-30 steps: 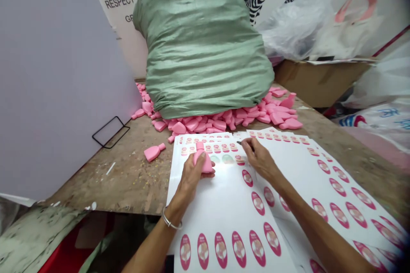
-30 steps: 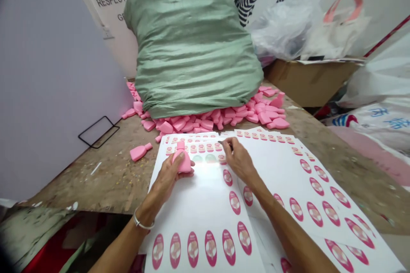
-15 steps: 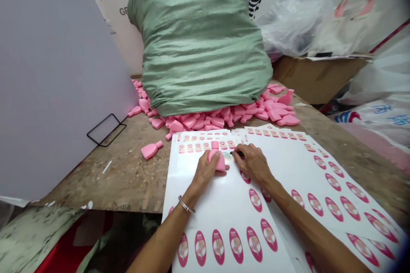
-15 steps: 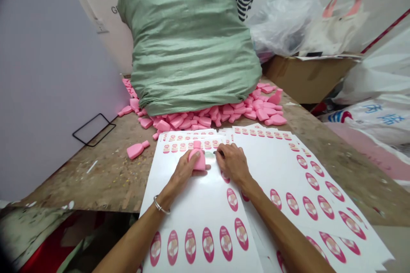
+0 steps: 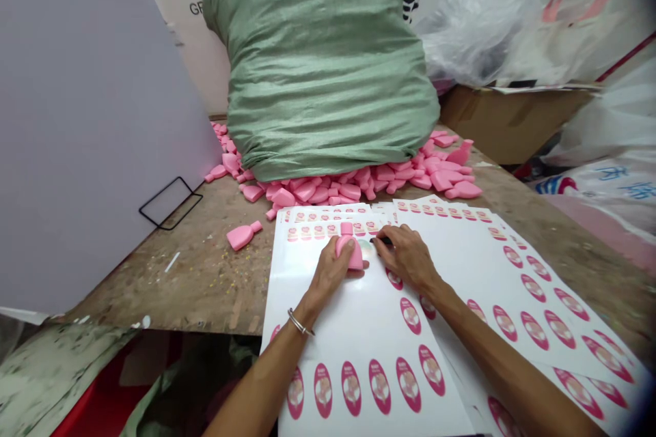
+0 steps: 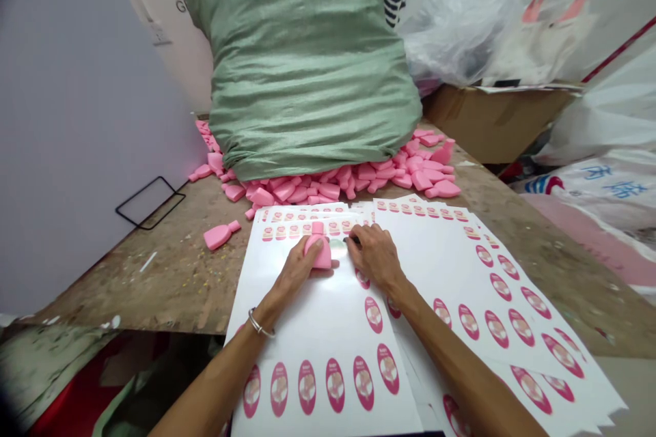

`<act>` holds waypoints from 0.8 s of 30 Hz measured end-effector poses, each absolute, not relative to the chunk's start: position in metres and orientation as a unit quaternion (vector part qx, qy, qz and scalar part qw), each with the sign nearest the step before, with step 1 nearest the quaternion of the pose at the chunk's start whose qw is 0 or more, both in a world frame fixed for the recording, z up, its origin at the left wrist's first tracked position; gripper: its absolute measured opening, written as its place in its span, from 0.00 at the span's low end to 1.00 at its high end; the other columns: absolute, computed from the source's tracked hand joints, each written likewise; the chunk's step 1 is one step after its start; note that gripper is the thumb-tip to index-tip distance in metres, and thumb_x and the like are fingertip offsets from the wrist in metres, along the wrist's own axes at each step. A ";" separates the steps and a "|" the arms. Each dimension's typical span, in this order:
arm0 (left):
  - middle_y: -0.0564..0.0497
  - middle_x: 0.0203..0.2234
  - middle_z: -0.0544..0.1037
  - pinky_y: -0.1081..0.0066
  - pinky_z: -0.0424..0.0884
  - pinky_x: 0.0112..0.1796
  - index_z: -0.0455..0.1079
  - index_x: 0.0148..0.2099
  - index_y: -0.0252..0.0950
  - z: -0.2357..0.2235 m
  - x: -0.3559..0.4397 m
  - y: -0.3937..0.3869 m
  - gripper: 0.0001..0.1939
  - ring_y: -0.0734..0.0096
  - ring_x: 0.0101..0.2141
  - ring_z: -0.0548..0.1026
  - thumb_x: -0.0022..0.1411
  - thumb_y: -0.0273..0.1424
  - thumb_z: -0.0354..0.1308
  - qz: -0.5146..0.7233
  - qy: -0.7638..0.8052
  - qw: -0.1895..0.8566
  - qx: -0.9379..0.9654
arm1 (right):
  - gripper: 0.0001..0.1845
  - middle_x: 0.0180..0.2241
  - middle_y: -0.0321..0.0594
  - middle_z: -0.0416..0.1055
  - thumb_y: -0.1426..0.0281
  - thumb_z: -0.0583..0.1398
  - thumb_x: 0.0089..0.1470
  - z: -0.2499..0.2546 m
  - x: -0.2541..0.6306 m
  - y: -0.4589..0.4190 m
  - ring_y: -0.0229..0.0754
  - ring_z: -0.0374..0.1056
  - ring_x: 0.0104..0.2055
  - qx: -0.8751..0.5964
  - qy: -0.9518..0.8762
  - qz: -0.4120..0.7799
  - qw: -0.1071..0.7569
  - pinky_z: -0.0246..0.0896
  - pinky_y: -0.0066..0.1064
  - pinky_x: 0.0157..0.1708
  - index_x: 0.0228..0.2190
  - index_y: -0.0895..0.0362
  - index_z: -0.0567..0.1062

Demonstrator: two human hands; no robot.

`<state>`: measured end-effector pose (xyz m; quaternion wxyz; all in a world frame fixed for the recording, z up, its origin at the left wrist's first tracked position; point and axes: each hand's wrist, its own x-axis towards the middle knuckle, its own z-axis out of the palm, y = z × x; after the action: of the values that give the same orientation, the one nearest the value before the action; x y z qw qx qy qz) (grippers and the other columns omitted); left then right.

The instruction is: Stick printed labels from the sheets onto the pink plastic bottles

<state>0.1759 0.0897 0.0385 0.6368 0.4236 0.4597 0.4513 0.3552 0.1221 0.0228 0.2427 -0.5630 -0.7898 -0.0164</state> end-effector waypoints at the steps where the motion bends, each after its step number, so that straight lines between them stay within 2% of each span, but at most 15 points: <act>1: 0.43 0.40 0.70 0.65 0.77 0.32 0.63 0.45 0.32 0.039 0.176 0.090 0.23 0.61 0.32 0.80 0.60 0.48 0.56 0.450 0.460 0.638 0.424 | 0.07 0.29 0.41 0.74 0.67 0.54 0.57 0.023 0.355 0.123 0.44 0.64 0.34 -0.560 -0.791 -0.013 0.248 0.52 0.35 0.36 0.29 0.55 0.70; 7: 0.41 0.44 0.70 0.67 0.77 0.32 0.63 0.46 0.33 0.040 0.176 0.091 0.24 0.60 0.34 0.80 0.59 0.48 0.57 0.446 0.465 0.643 0.414 | 0.06 0.25 0.36 0.72 0.69 0.56 0.53 0.025 0.364 0.131 0.43 0.64 0.32 -0.549 -0.790 0.097 0.255 0.54 0.35 0.37 0.25 0.53 0.69; 11: 0.41 0.42 0.71 0.65 0.77 0.32 0.64 0.47 0.32 0.037 0.176 0.092 0.24 0.60 0.33 0.80 0.60 0.47 0.57 0.445 0.461 0.643 0.419 | 0.06 0.25 0.34 0.72 0.67 0.57 0.52 0.023 0.368 0.133 0.41 0.65 0.31 -0.543 -0.786 0.140 0.261 0.56 0.32 0.34 0.25 0.52 0.69; 14: 0.41 0.41 0.71 0.65 0.77 0.33 0.64 0.47 0.32 0.036 0.176 0.092 0.23 0.61 0.33 0.80 0.60 0.47 0.56 0.447 0.459 0.644 0.419 | 0.07 0.25 0.36 0.71 0.63 0.59 0.51 0.022 0.365 0.130 0.41 0.64 0.30 -0.562 -0.773 0.122 0.268 0.57 0.32 0.32 0.25 0.53 0.69; 20: 0.41 0.40 0.74 0.64 0.78 0.32 0.63 0.47 0.33 0.036 0.176 0.094 0.21 0.62 0.32 0.80 0.62 0.45 0.55 0.454 0.452 0.654 0.402 | 0.10 0.24 0.40 0.72 0.64 0.59 0.54 0.029 0.352 0.113 0.42 0.63 0.29 -0.481 -0.820 -0.057 0.305 0.54 0.37 0.35 0.24 0.56 0.69; 22: 0.41 0.40 0.75 0.64 0.78 0.33 0.63 0.46 0.32 0.037 0.176 0.094 0.20 0.63 0.32 0.80 0.62 0.44 0.55 0.460 0.447 0.661 0.390 | 0.11 0.23 0.39 0.72 0.64 0.60 0.54 0.035 0.351 0.106 0.42 0.63 0.29 -0.472 -0.810 -0.047 0.344 0.55 0.37 0.35 0.24 0.56 0.70; 24: 0.40 0.40 0.74 0.64 0.78 0.32 0.63 0.46 0.32 0.040 0.174 0.092 0.19 0.63 0.32 0.80 0.62 0.42 0.56 0.470 0.442 0.669 0.370 | 0.12 0.23 0.38 0.71 0.61 0.61 0.53 0.044 0.352 0.101 0.40 0.63 0.28 -0.511 -0.756 0.024 0.408 0.57 0.35 0.34 0.25 0.56 0.70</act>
<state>0.1744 0.0923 0.0399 0.6685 0.3702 0.4421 0.4697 0.3525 0.1010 0.0443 0.4085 -0.5109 -0.7561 0.0238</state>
